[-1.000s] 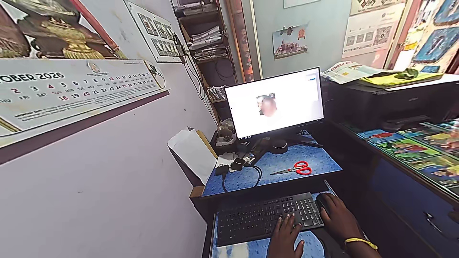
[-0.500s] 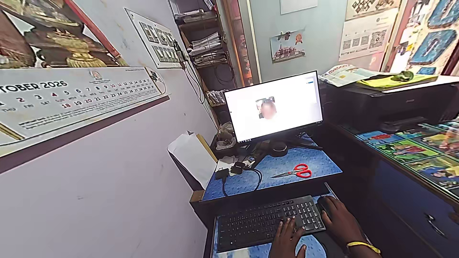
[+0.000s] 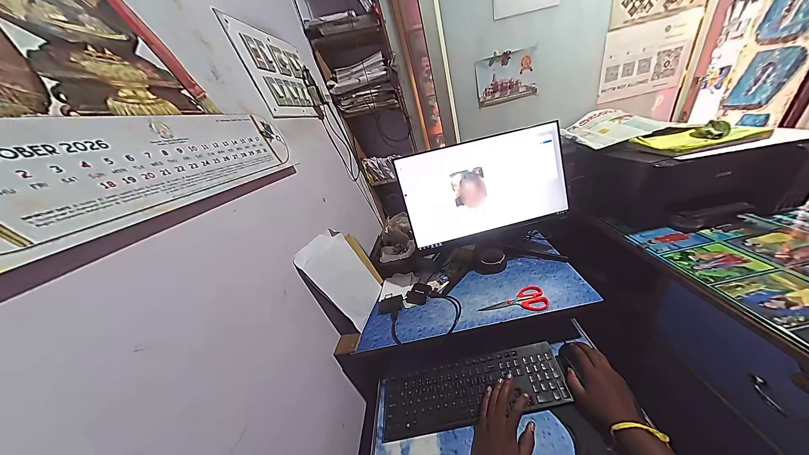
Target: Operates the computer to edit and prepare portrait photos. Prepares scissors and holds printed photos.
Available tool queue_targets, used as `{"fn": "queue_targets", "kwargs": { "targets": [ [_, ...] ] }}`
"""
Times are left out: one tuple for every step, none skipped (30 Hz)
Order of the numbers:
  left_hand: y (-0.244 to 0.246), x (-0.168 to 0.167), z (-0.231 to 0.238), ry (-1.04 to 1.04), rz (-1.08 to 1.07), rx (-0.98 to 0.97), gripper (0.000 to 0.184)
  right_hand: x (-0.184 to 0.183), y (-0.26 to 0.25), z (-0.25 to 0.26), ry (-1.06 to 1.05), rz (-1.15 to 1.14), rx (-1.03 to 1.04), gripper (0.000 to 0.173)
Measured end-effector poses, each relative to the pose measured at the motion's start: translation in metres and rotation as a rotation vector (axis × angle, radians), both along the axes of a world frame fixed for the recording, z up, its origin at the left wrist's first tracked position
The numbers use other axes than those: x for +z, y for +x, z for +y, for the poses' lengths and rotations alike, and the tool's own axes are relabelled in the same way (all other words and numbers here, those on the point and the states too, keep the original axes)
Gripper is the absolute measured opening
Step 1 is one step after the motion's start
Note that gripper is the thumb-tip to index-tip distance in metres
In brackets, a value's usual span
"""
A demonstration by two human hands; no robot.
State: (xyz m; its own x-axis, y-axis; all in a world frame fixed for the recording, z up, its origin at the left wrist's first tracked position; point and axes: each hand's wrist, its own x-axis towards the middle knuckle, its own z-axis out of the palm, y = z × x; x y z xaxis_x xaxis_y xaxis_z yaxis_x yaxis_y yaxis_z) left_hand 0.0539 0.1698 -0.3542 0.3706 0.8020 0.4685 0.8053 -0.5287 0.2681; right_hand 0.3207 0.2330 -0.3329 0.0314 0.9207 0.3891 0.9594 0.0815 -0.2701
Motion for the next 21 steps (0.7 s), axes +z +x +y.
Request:
{"fn": "queue_targets", "kwargs": {
  "targets": [
    [0.0001,-0.0005,0.0,-0.004,0.005,0.003,0.042,0.0008,-0.0005,-0.0007,-0.006,0.0,-0.003,0.052],
    [0.0002,-0.0007,0.0003,-0.018,0.011,0.001,0.043,0.0017,-0.0009,-0.0012,-0.012,0.002,-0.007,0.052],
    [0.0003,-0.0008,0.0006,-0.036,0.022,0.001,0.043,0.0028,-0.0012,-0.0016,-0.017,0.005,-0.007,0.052],
    [0.0005,-0.0002,0.0008,-0.055,0.032,0.003,0.045,0.003,-0.0012,-0.0015,-0.015,0.006,-0.007,0.052],
    [0.0005,0.0012,0.0007,-0.062,0.031,0.005,0.045,0.0026,-0.0011,-0.0008,-0.012,0.007,-0.005,0.052],
    [0.0004,0.0023,0.0002,-0.053,0.018,0.008,0.045,0.0015,-0.0007,-0.0003,-0.001,0.011,0.0,0.052],
    [0.0006,0.0021,-0.0003,-0.019,-0.007,0.015,0.045,0.0001,0.0002,0.0001,0.022,0.013,0.009,0.053],
    [0.0008,0.0018,-0.0009,0.022,-0.027,0.028,0.044,-0.0005,0.0008,0.0002,0.029,0.017,0.016,0.053],
    [0.0006,0.0012,-0.0014,0.052,-0.04,0.04,0.043,-0.0006,0.0009,0.0001,0.033,0.019,0.022,0.053],
    [0.0001,0.0006,-0.0016,0.06,-0.041,0.046,0.043,-0.0005,0.0007,0.0002,0.036,0.019,0.026,0.053],
    [-0.0003,0.001,-0.0018,0.027,-0.026,0.048,0.043,0.0005,0.0,-0.0002,0.027,0.012,0.022,0.053],
    [-0.0002,0.0023,-0.0017,-0.045,0.008,0.047,0.046,0.0021,-0.0005,-0.0007,0.014,0.009,0.016,0.053],
    [-0.0001,0.0034,-0.0011,-0.11,0.05,0.041,0.048,0.0033,-0.001,-0.0013,0.004,0.013,0.014,0.053],
    [0.0004,0.0038,-0.0003,-0.143,0.076,0.035,0.05,0.0041,-0.0011,-0.0018,-0.002,0.018,0.013,0.053],
    [0.001,0.0036,0.0005,-0.148,0.083,0.032,0.05,0.0045,-0.0005,-0.0018,-0.008,0.019,0.011,0.053],
    [0.0013,0.0037,0.0012,-0.144,0.08,0.033,0.049,0.0041,-0.0002,-0.0011,-0.014,0.018,0.008,0.053],
    [0.0011,0.0046,0.0013,-0.146,0.074,0.035,0.049,0.0031,-0.0003,-0.0003,-0.008,0.017,0.007,0.053],
    [0.0007,0.0049,0.0009,-0.143,0.069,0.038,0.049,0.0024,-0.0008,0.0,-0.006,0.014,0.007,0.053],
    [0.0006,0.0046,0.0003,-0.144,0.069,0.042,0.05,0.0025,-0.0011,-0.0005,-0.01,0.011,0.006,0.053],
    [0.0006,0.0041,-0.0001,-0.141,0.07,0.043,0.05,0.0032,-0.0012,-0.0012,-0.016,0.01,0.005,0.053],
    [0.0006,0.0035,-0.0003,-0.126,0.062,0.04,0.05,0.0039,-0.0011,-0.0019,-0.021,0.012,0.006,0.053]
  ]
}}
